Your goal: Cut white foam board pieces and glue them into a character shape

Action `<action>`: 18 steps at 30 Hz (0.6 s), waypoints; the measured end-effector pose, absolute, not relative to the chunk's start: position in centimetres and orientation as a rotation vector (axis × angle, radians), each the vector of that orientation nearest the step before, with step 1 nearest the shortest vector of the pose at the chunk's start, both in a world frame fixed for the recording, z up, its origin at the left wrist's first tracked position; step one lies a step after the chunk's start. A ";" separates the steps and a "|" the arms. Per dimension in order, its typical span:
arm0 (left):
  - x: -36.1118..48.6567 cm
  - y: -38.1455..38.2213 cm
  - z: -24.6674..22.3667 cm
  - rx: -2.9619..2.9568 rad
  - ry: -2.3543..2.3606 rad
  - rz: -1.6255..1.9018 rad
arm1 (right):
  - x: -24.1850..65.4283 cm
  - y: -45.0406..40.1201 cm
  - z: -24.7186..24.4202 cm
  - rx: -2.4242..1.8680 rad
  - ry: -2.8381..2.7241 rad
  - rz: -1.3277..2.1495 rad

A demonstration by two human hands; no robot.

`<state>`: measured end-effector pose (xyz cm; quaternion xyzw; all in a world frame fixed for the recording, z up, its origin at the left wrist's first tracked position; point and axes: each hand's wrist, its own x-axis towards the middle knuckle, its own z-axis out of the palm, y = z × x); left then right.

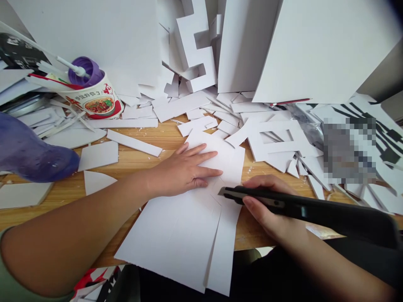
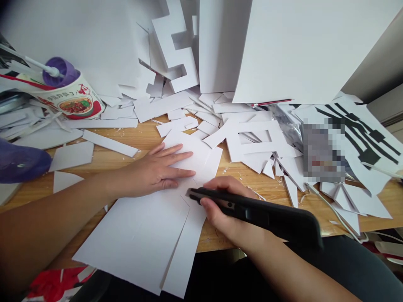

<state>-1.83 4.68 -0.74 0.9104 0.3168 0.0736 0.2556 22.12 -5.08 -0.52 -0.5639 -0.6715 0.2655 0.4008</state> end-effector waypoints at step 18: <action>-1.7 4.6 -0.4 2.546 0.863 0.140 | 20.6 -4.9 -0.4 -1.181 -2.044 0.540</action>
